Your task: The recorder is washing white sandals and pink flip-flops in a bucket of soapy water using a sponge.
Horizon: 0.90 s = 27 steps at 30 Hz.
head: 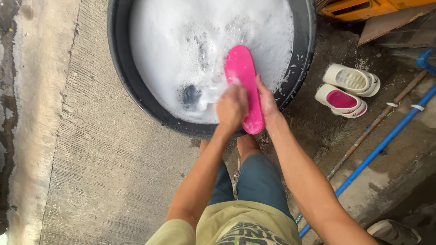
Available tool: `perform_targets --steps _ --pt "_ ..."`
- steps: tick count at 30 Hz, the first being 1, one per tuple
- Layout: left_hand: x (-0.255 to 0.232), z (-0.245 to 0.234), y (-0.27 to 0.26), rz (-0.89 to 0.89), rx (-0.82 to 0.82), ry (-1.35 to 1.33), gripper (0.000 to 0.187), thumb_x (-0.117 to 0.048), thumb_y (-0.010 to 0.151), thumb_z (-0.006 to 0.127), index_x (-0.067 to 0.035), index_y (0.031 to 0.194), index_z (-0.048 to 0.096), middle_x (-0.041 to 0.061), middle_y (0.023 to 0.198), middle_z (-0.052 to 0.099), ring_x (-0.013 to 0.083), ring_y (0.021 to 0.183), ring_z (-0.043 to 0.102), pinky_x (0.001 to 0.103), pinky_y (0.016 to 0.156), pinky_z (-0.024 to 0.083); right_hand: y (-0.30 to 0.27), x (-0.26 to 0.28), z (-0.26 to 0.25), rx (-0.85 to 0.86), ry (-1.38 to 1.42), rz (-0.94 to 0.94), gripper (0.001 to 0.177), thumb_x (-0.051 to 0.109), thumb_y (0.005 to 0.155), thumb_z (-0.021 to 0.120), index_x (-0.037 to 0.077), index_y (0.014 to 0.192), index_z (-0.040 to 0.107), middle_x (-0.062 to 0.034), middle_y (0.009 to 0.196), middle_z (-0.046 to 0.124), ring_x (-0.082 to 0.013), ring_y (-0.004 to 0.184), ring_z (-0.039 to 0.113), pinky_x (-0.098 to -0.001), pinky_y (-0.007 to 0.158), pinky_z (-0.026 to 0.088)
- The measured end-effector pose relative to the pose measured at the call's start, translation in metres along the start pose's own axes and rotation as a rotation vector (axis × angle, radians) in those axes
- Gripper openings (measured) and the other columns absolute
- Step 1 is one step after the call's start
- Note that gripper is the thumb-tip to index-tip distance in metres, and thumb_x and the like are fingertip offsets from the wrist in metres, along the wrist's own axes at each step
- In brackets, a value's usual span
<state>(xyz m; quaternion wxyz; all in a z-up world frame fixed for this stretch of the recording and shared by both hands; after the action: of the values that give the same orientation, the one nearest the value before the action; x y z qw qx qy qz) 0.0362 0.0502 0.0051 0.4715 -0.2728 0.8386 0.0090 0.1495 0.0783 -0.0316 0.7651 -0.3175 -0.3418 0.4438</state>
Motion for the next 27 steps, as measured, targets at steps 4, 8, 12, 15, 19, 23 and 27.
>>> perform_targets --steps 4,8,12,15,19,23,27 --pt "0.015 0.025 0.032 0.111 0.005 0.088 0.023 -0.028 0.096 0.057 -0.006 0.093 0.062 0.022 0.079 0.068 0.042 0.065 0.066 0.056 0.058 0.05 -0.005 -0.016 0.003 -0.02 -0.09 -0.037 0.065 0.055 0.109 0.042 0.001 0.142 0.055 -0.0114 0.124 0.064 -0.0217 0.116 0.067 -0.0364 0.1 0.061" --pt "0.003 0.018 0.026 -0.003 0.031 0.15 0.028 -0.033 0.102 0.057 -0.009 0.089 0.06 0.02 0.071 0.067 0.0414 0.06 0.065 0.056 0.056 0.049 -0.004 -0.032 0.004 0.408 0.114 0.059 0.055 0.053 0.118 0.042 0.005 0.142 0.056 -0.0129 0.115 0.065 -0.0248 0.09 0.064 -0.0383 0.075 0.057" --pt "-0.014 0.017 0.011 -0.018 0.148 0.065 0.025 -0.036 0.098 0.057 -0.011 0.095 0.063 0.022 0.072 0.066 0.0405 0.053 0.065 0.055 0.048 0.05 -0.011 -0.02 0.001 -0.166 0.103 0.117 0.05 0.047 0.115 0.04 0.004 0.137 0.051 -0.0143 0.12 0.065 -0.0244 0.1 0.072 -0.0367 0.085 0.066" --pt "0.014 0.017 0.06 0.009 -0.004 0.185 0.028 -0.035 0.103 0.056 -0.011 0.09 0.06 0.02 0.067 0.066 0.0448 0.058 0.063 0.059 0.054 0.046 -0.034 -0.032 0.027 0.004 -0.12 0.17 0.057 0.061 0.1 0.037 0.016 0.13 0.056 -0.0079 0.11 0.066 -0.0222 0.081 0.069 -0.0381 0.063 0.06" --pt "-0.009 0.029 0.032 0.112 0.068 0.146 0.03 -0.037 0.097 0.057 -0.009 0.089 0.058 0.021 0.066 0.065 0.0438 0.053 0.062 0.058 0.048 0.046 -0.029 -0.009 0.044 0.099 -0.079 0.106 0.058 0.062 0.105 0.042 0.015 0.133 0.058 -0.0093 0.109 0.066 -0.0227 0.081 0.067 -0.0365 0.065 0.059" --pt "0.009 0.039 0.06 -0.025 0.149 0.139 0.032 -0.037 0.103 0.052 -0.011 0.086 0.059 0.019 0.064 0.065 0.0414 0.054 0.064 0.056 0.048 0.048 -0.037 -0.015 0.023 -0.012 0.009 0.193 0.065 0.063 0.106 0.036 0.006 0.13 0.055 -0.0108 0.103 0.066 -0.0205 0.084 0.068 -0.0338 0.07 0.059" --pt "-0.003 0.013 0.072 -0.06 0.025 0.098 0.032 -0.034 0.103 0.053 -0.009 0.086 0.06 0.019 0.056 0.062 0.0394 0.046 0.059 0.054 0.049 0.046 -0.05 -0.017 0.037 0.062 -0.285 0.172 0.065 0.068 0.1 0.042 0.01 0.124 0.057 -0.0069 0.09 0.064 -0.0171 0.071 0.061 -0.0296 0.056 0.052"
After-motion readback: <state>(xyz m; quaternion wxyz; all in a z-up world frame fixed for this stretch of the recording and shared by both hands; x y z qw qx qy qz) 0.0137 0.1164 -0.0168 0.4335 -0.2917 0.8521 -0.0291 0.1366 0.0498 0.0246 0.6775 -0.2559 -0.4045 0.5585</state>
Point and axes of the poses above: each hand's wrist, its own y-axis towards the middle knuckle, its own z-axis out of the palm, x = y × z, the point moved 7 cm from there along y, towards the middle knuckle
